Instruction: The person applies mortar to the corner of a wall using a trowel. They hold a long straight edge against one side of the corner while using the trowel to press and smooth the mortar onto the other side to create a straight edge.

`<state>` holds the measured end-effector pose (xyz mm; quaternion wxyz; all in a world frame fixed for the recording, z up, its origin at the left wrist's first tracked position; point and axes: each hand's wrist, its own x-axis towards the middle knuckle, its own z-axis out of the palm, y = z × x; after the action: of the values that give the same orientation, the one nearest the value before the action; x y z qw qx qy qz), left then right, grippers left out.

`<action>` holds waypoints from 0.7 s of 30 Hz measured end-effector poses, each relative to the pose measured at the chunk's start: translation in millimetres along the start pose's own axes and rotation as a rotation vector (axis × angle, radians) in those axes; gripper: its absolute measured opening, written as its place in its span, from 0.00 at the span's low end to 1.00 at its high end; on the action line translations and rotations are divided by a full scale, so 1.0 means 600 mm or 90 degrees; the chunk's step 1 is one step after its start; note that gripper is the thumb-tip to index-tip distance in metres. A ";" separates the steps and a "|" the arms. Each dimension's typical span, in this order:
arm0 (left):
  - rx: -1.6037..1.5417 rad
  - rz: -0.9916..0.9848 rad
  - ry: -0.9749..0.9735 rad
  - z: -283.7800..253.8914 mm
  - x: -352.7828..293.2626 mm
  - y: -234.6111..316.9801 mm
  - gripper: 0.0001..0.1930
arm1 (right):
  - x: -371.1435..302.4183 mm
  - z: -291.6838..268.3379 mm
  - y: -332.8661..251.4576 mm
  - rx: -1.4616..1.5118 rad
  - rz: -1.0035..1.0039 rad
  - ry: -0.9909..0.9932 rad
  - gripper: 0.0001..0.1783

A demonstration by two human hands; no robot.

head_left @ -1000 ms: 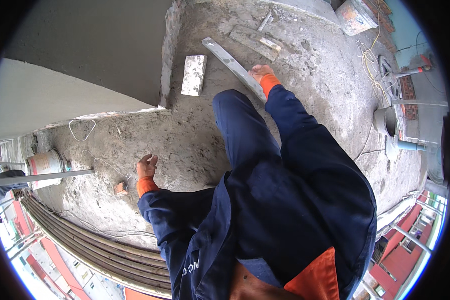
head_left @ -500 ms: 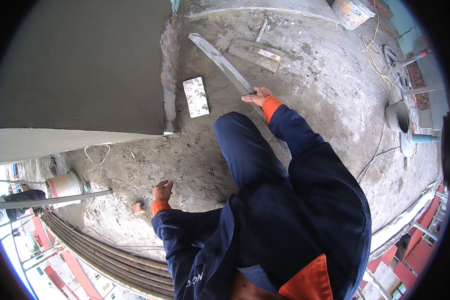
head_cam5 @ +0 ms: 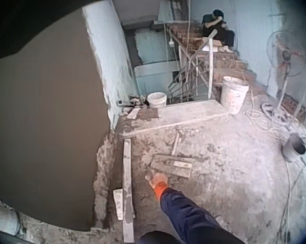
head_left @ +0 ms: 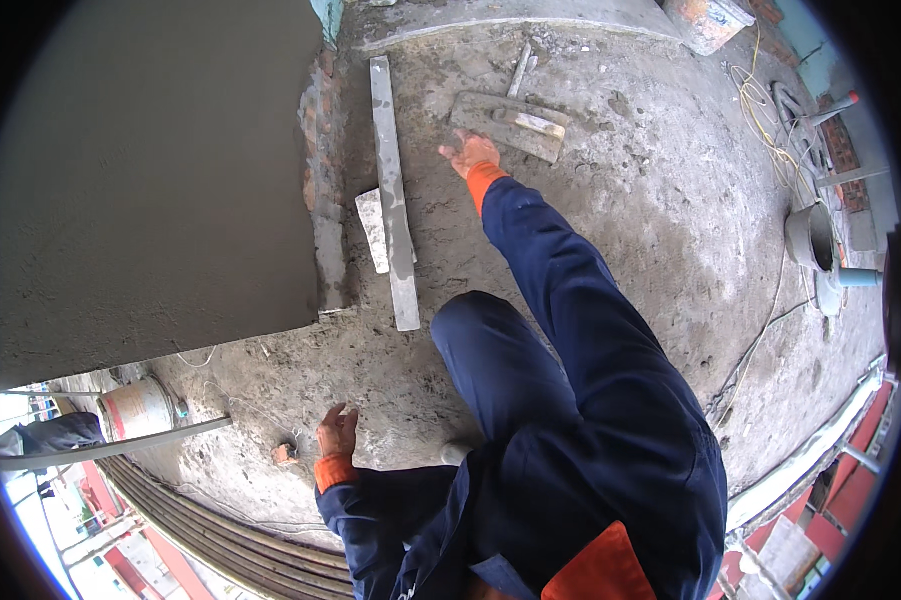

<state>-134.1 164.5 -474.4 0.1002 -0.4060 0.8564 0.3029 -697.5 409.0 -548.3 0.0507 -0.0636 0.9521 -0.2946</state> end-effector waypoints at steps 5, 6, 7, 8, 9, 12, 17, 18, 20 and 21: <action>0.082 0.007 -0.007 -0.009 -0.022 0.004 0.24 | 0.109 -0.073 0.238 -0.291 -0.002 0.142 0.38; 0.089 0.002 -0.004 -0.008 -0.026 0.004 0.24 | 0.112 -0.077 0.223 -0.310 0.001 0.088 0.37; 0.096 -0.010 -0.002 -0.010 -0.038 0.002 0.24 | 0.093 -0.093 0.195 -0.330 0.001 0.030 0.36; 0.102 -0.013 -0.008 -0.011 -0.042 0.009 0.24 | 0.079 -0.108 0.180 -0.358 0.007 -0.027 0.34; 0.118 0.001 -0.020 -0.008 -0.030 0.011 0.24 | 0.085 -0.093 0.201 -0.266 0.059 -0.028 0.34; 0.102 0.004 -0.033 -0.004 -0.017 0.027 0.23 | 0.067 -0.021 0.239 -0.150 0.201 -0.039 0.30; 0.080 0.022 -0.020 -0.006 -0.015 0.022 0.24 | -0.073 -0.118 0.176 0.775 0.331 -0.122 0.24; 0.100 0.027 -0.030 -0.005 -0.007 0.022 0.24 | -0.097 -0.136 0.158 0.967 0.348 -0.122 0.25; 0.077 0.031 -0.055 0.006 0.011 0.032 0.24 | -0.103 -0.094 0.237 1.089 0.256 -0.179 0.29; 0.068 0.025 -0.054 0.001 0.018 0.036 0.24 | -0.110 -0.090 0.220 1.156 0.201 -0.222 0.31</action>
<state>-157.2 168.5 -470.1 0.1524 -0.3696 0.8743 0.2754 -651.7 556.6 -574.9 0.2624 0.0870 0.3345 -0.9009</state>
